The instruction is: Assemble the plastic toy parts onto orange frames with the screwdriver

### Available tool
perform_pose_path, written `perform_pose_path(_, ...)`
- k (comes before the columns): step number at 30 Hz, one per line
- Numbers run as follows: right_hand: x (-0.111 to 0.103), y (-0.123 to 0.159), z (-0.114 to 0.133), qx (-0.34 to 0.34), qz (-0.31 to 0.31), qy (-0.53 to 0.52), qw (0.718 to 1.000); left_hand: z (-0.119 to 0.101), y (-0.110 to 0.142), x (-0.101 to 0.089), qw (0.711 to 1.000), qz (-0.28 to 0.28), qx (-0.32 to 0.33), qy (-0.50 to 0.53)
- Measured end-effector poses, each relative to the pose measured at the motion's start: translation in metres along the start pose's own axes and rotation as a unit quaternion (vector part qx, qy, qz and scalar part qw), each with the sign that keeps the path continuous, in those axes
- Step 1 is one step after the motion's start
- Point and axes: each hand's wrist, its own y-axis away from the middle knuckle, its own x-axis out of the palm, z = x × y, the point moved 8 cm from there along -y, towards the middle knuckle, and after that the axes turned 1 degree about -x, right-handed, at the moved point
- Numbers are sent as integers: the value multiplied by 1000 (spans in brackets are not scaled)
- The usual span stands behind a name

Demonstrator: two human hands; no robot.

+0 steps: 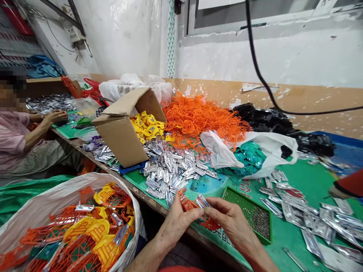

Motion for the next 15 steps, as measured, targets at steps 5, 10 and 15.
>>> perform_pose_path(5, -1, 0, -3, 2, -7, -11, 1000, -3, 0, 2, 1000, 12, 7, 1)
perform_pose_path(10, -1, 2, -4, 5, -7, 3, 1000, -6, 0, 2, 999, 12, 34, -18)
perform_pose_path(15, -18, 1, 0, -19, -74, 25, 997, -7, 1, -5, 998, -28, 30, -45)
